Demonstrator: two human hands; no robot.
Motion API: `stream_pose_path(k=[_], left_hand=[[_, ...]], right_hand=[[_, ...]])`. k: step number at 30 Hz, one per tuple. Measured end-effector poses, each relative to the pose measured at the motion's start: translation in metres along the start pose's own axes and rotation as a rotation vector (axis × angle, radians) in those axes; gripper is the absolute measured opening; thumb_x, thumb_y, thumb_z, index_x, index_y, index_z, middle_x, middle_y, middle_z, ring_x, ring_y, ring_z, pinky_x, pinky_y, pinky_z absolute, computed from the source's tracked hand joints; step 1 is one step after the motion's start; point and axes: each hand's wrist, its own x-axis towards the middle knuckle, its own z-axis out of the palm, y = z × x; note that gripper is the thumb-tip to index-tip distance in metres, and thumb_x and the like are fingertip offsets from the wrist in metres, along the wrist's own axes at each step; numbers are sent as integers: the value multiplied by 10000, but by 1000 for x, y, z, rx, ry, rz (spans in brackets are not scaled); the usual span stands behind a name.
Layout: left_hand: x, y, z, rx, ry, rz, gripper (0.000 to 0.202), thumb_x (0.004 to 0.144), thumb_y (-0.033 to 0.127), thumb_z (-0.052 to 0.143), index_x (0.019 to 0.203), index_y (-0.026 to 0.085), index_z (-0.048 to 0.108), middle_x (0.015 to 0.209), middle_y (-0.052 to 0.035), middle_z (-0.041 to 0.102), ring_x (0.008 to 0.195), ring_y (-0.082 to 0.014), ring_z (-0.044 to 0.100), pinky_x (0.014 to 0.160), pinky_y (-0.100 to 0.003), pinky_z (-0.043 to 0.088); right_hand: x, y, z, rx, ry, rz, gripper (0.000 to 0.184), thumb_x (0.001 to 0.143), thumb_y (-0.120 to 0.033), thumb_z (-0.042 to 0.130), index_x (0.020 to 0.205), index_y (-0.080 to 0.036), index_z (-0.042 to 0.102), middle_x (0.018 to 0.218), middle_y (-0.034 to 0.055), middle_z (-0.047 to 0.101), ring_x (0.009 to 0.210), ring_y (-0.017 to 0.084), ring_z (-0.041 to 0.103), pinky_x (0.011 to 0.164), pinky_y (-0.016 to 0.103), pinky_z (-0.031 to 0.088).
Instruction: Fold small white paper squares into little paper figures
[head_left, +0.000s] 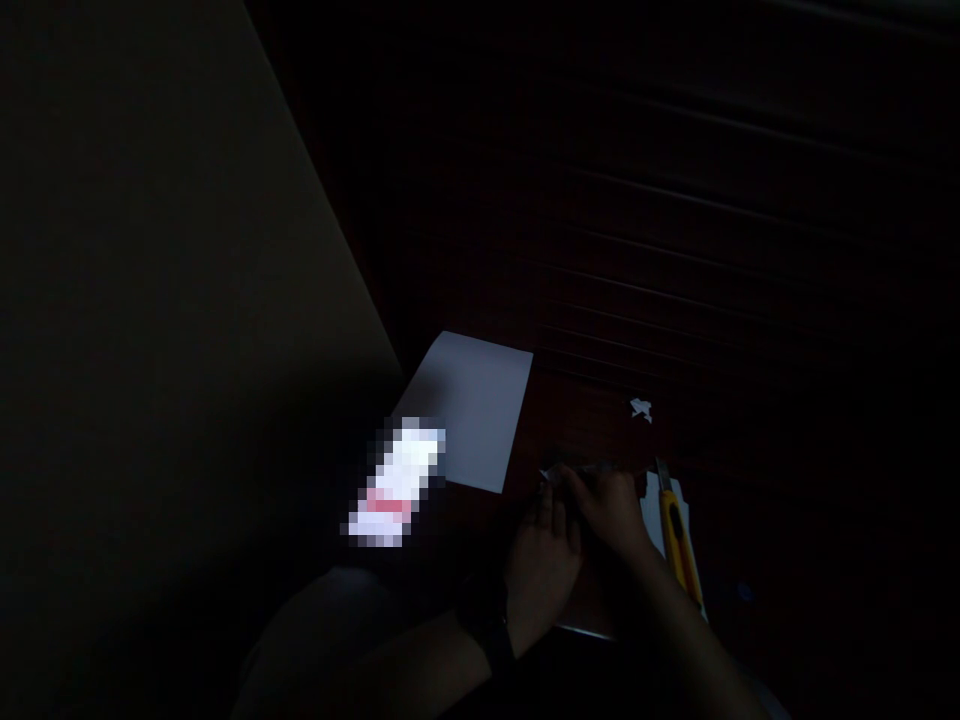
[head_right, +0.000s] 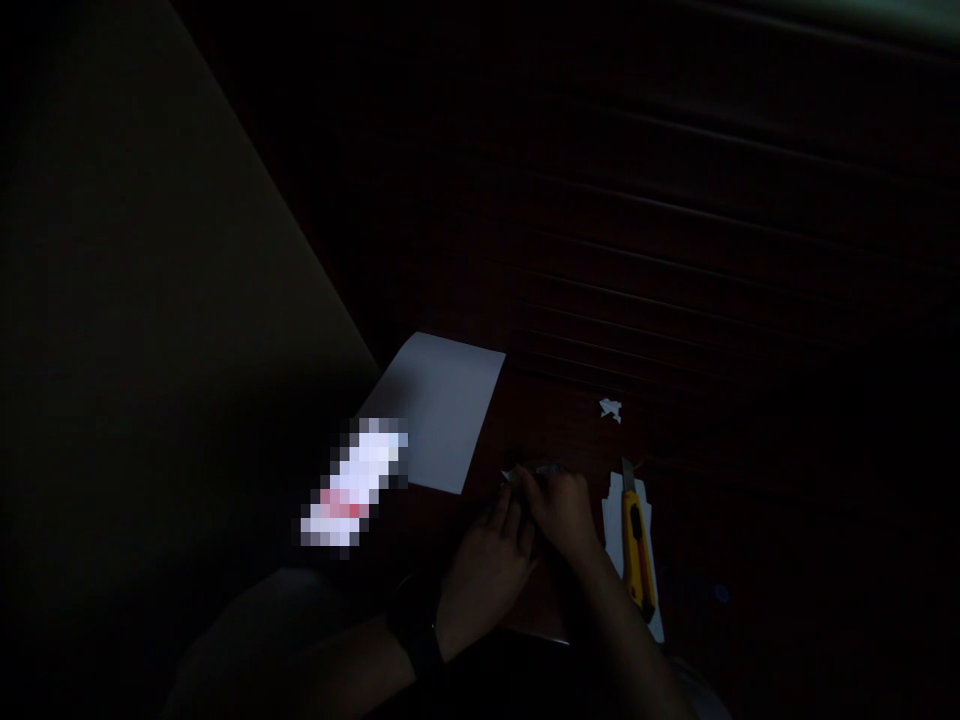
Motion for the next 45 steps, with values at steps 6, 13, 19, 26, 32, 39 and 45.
stream_pose_path(k=[6,13,19,26,32,39,45], left_hand=[[1,0,-1,8,-17,9,404,852,217,443,1211,36,489,1304,-242,438,1282,-325,309,949,-467,365],[-1,-1,2,12,0,11,441,855,225,435,1256,42,448,1335,-229,408,1305,-330,255,978,-483,324],[1,-3,-1,19,-8,24,446,853,226,444,1255,34,446,1320,-238,421,1297,-323,277,984,-473,320],[2,-5,-4,37,13,49,408,851,214,445,1213,29,487,1285,-240,460,1263,-324,341,977,-472,330],[1,-3,-1,36,21,29,414,849,187,439,1230,30,468,1312,-245,427,1278,-314,319,976,-464,338],[2,-3,-2,29,25,30,394,847,186,437,1205,31,495,1293,-241,452,1260,-317,350,965,-467,353],[1,-3,-1,42,10,19,381,847,191,447,1190,35,503,1289,-252,451,1269,-314,337,945,-459,375]], right_hand=[[0,-2,-2,38,0,-4,294,867,-352,470,768,-207,705,700,39,712,601,172,654,544,229,415],[3,9,-12,-21,57,107,397,837,-452,483,622,-181,676,588,46,681,525,177,630,488,236,388],[1,11,-8,21,21,50,336,845,-404,481,702,-186,693,696,48,711,602,175,653,533,229,409],[-1,8,-6,7,25,36,308,837,-371,491,687,-192,693,666,45,708,605,187,659,514,229,400],[0,7,-6,-2,16,30,300,842,-347,482,685,-194,687,660,39,703,603,177,655,526,225,404],[0,7,-4,-8,34,13,269,839,-353,490,758,-205,699,750,42,719,683,192,670,601,237,437],[0,6,-5,-8,18,20,272,846,-346,481,753,-206,695,741,35,718,667,183,670,584,227,434]])
